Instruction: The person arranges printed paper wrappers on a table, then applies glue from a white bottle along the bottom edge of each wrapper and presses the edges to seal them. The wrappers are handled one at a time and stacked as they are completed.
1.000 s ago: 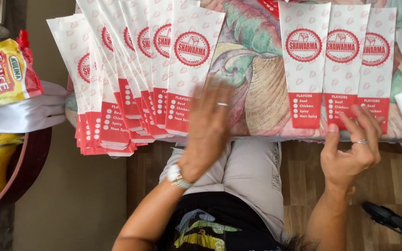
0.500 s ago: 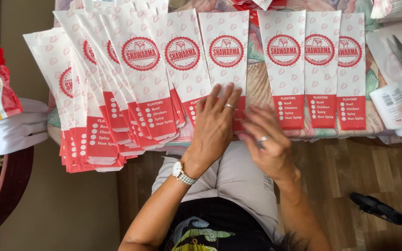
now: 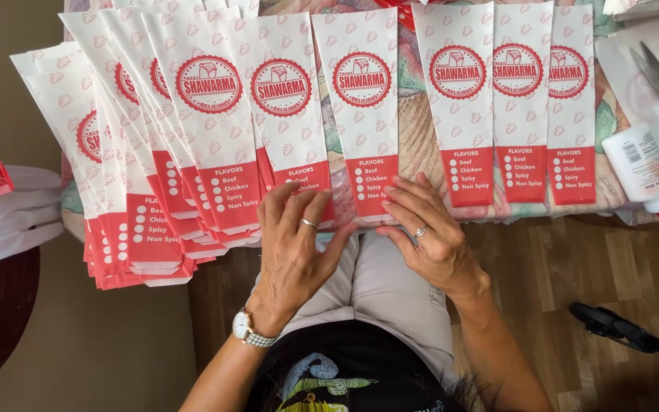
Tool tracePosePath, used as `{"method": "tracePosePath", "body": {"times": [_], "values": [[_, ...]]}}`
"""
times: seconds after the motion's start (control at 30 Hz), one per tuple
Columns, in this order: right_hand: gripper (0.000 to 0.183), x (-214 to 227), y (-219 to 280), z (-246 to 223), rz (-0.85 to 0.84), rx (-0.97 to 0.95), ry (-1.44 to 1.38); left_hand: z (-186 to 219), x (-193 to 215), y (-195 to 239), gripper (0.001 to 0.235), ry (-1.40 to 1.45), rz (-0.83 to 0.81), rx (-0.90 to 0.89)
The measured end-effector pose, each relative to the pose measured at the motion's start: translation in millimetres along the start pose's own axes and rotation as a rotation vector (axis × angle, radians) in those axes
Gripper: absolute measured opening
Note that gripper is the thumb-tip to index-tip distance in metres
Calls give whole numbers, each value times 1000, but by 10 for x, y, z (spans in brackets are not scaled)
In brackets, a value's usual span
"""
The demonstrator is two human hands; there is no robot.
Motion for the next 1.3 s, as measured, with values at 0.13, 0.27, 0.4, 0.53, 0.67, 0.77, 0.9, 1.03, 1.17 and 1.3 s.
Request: {"method": "tracePosePath", "body": {"times": [0.13,0.27,0.4,0.53,0.67,0.77,0.9,1.03,1.17,1.3], "values": [[27,8,9,1,5,-7,1,231,-117,-96,30,211,-2,-106],[20,25,44,16,23,-13,-20,230,-237,-96,13,281,-42,-151],[11,43,58,9,54,6,-41,212,-211,-105,10,319,-41,-148],[6,56,36,9,58,-3,-41,209,-196,-127,9,320,-41,-137],[5,76,1,-8,88,-63,-64,184,-251,-150,9,303,-17,-93],[6,76,-21,-6,106,-106,-80,194,-265,-177,8,282,-8,-78],[9,70,-40,19,114,-166,-122,250,-228,-224,8,278,4,-46],[10,70,-47,41,104,-197,-161,265,-269,-214,6,292,28,9],[10,104,-71,67,77,-260,-228,209,-304,-207,12,328,-23,44],[10,130,-59,139,35,-303,-330,101,-323,-217,9,426,-132,54]]}}
Point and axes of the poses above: each hand's wrist, its own y-axis away from the middle knuckle, its own x-axis out of the back of the hand, z = x × y, the point moved 5 cm from there along -y, towards the middle knuckle, and after that the axes turned 13 degrees about -z, right-handed, at the moved point
